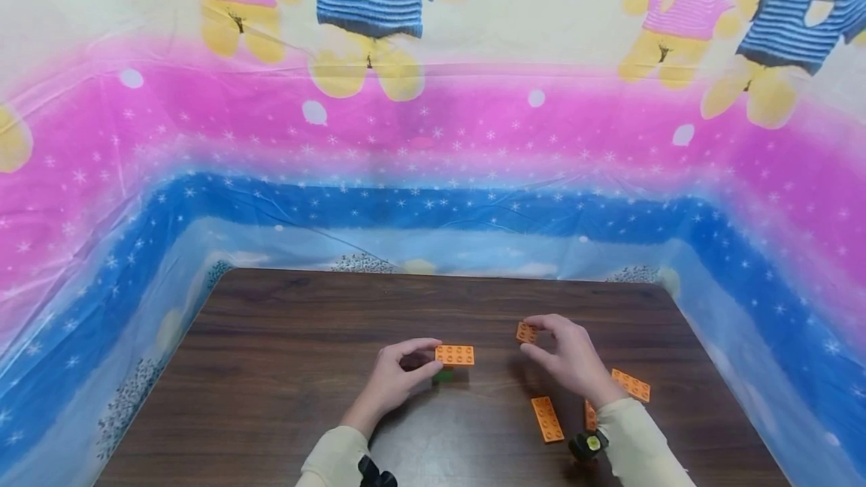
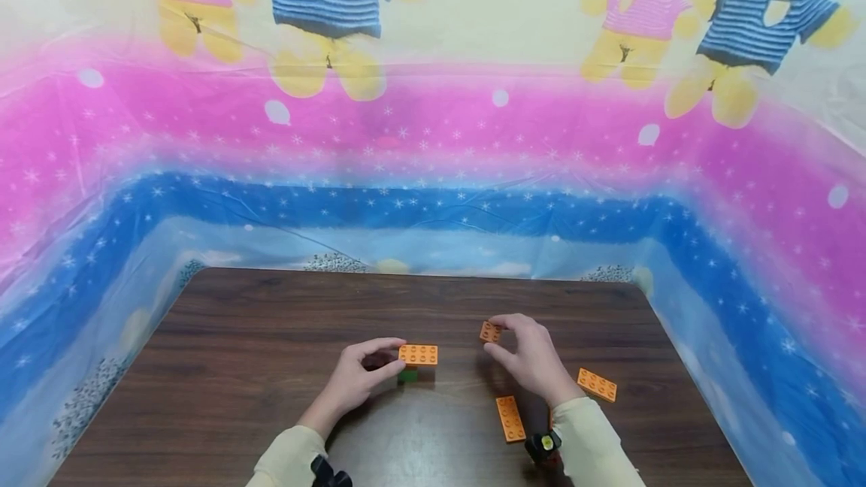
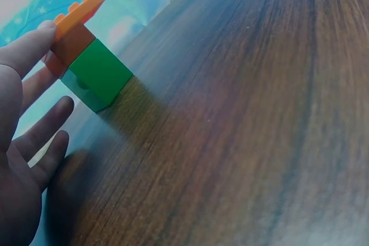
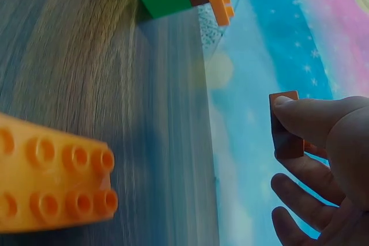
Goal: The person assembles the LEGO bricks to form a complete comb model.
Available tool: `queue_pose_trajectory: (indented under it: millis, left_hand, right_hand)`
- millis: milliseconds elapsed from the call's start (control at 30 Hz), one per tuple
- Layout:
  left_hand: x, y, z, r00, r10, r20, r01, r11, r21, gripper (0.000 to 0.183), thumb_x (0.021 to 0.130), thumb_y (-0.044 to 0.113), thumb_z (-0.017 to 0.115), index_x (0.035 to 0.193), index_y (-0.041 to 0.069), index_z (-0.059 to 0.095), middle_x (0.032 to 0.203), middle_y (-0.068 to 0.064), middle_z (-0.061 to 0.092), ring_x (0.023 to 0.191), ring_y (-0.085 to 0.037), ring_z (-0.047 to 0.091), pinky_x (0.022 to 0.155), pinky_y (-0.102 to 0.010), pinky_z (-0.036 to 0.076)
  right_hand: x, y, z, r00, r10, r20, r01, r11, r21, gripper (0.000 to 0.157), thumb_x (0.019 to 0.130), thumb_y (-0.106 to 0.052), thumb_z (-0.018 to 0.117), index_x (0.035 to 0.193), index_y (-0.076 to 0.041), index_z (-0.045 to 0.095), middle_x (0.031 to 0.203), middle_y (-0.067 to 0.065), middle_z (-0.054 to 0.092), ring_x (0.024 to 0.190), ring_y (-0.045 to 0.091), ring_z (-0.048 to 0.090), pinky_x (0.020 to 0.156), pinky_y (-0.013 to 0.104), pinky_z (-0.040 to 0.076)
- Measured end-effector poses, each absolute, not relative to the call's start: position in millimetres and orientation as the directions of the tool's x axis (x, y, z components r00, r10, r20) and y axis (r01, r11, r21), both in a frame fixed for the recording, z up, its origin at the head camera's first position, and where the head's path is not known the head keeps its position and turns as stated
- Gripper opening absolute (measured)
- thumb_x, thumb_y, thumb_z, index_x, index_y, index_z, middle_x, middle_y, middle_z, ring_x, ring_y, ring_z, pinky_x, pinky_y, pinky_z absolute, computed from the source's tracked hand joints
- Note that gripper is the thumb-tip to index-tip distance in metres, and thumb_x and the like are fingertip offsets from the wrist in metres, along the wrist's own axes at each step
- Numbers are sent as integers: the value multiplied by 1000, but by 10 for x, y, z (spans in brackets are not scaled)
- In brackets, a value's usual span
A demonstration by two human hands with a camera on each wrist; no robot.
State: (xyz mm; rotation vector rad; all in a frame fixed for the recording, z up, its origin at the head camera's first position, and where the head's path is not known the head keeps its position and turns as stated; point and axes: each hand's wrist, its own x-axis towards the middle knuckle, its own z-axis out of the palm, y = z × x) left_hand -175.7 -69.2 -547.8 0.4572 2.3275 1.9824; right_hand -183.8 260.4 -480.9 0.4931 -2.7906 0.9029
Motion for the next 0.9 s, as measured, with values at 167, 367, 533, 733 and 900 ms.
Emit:
queue_pose_trajectory:
  millis: [167,367,533,733,900]
  left_hand:
    - [-1755,-686,-5478,-957,248,150,186,127,974,33,95,19,80,128,16,76,114,-7,77,101,-26,72,86,-33,57]
    - [-1759,-685,-5464,-957,252,146,183,129,975,33,94,20,81,127,18,77,114,-5,77,101,-25,72,86,-31,57]
    - [-1754,-683,-5468,-959,246,143,179,133,975,33,95,18,81,128,15,76,114,-5,77,101,-25,72,86,-32,57]
    - [-1764,-686,-5466,-958,246,144,184,146,972,33,94,22,81,127,17,76,114,-2,77,100,-21,72,86,-31,57]
    - [-1772,-692,-5466,-954,258,152,198,160,967,34,95,25,81,127,16,76,113,-2,77,99,-19,72,87,-31,57]
  right_hand:
    - [-1853,2469,-4803,-923,-277,266,-381,748,-544,42,92,-18,84,131,-11,71,126,6,71,117,31,68,96,54,56]
    - [-1848,2319,-4814,-912,-313,264,-409,731,-546,41,91,-18,85,129,-14,72,124,2,71,117,26,68,96,52,56]
    - [-1850,2197,-4806,-903,-343,257,-429,716,-551,40,91,-19,85,128,-16,72,123,0,71,117,25,68,96,50,56]
    - [-1864,2036,-4762,-903,-363,230,-427,696,-577,39,92,-23,85,128,-17,73,124,-2,71,120,24,67,99,50,55]
    - [-1869,1919,-4740,-897,-385,217,-433,664,-610,38,92,-24,84,127,-19,73,122,-5,71,118,22,67,98,52,55]
